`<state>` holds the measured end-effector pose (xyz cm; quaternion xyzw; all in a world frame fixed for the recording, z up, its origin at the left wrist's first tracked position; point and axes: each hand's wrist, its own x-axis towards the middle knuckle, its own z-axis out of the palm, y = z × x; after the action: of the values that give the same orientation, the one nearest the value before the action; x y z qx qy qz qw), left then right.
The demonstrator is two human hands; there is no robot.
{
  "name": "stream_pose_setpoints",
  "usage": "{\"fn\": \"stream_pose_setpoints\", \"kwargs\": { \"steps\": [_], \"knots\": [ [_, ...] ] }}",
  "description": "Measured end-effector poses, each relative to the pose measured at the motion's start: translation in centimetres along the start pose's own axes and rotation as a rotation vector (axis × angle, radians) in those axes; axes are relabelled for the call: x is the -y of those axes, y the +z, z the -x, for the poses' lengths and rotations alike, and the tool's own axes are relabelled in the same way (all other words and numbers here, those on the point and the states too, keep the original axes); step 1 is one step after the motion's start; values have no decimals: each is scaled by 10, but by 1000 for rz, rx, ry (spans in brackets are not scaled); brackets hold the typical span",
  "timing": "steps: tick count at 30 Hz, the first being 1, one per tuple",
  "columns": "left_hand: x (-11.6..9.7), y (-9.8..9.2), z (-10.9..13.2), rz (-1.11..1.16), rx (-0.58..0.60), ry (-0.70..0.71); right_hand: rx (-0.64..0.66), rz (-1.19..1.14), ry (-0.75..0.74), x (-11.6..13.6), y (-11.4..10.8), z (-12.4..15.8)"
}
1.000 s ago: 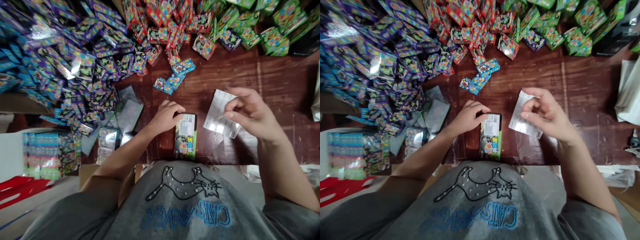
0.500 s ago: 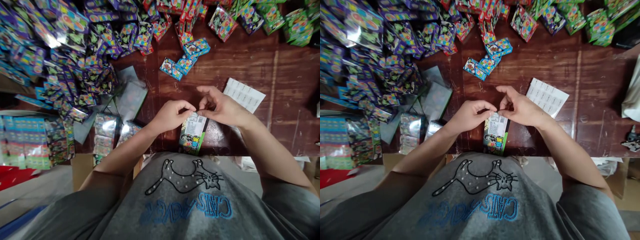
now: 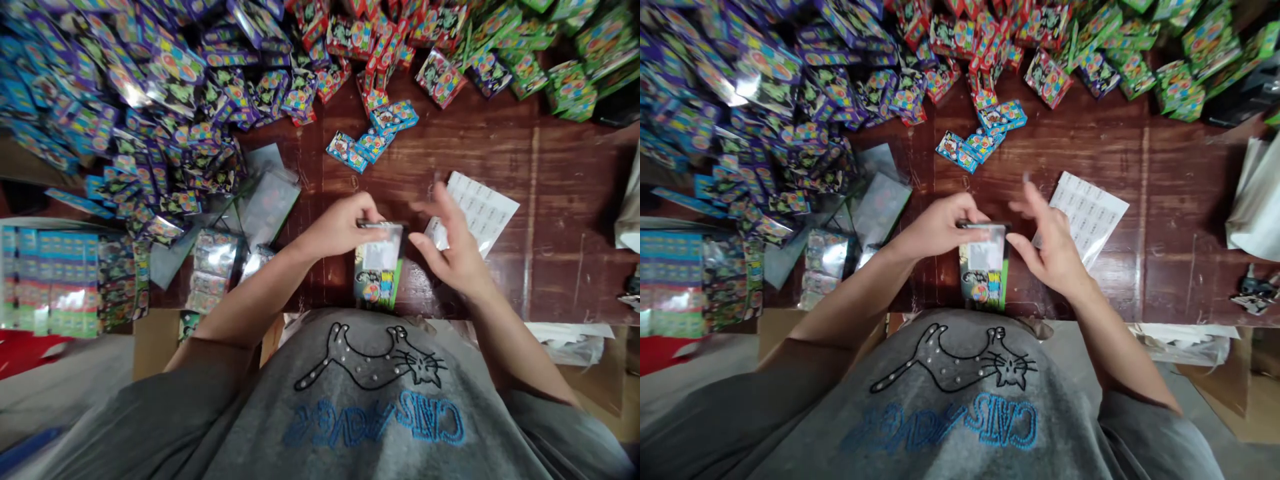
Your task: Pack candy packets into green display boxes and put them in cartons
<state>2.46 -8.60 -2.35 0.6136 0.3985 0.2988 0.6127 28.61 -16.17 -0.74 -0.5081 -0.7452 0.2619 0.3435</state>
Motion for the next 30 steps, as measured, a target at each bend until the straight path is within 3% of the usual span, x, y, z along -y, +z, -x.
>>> {"fn": "stream_pose_setpoints", "kwargs": {
  "steps": [3, 5, 8, 11, 14, 18, 22, 27, 30],
  "knots": [
    [12, -21, 5, 154, -365, 72, -277, -238, 137, -7, 7, 22],
    [20, -24, 15, 230, -486, 113, -353, -344, 207, -10, 23, 32],
    [27, -10, 40, 206, -422, 127, -486, -339, 295, -12, 47, 33],
    [26, 8, 65, 56, -231, 96, -590, -322, 362, -8, 54, 26],
    [21, 22, 73, -51, -85, 79, -505, -337, 326, 0, 50, 20],
    [19, 32, 61, -3, -150, 203, -384, -222, 180, 11, 47, 18],
    [19, 27, 60, -2, -51, 238, -212, -257, 59, 13, 49, 22],
    [15, 16, 72, -1, 55, 214, -170, -375, 135, 14, 48, 28],
    [12, 13, 75, 29, 96, 183, -59, -388, 92, 13, 44, 28]
  ]
}}
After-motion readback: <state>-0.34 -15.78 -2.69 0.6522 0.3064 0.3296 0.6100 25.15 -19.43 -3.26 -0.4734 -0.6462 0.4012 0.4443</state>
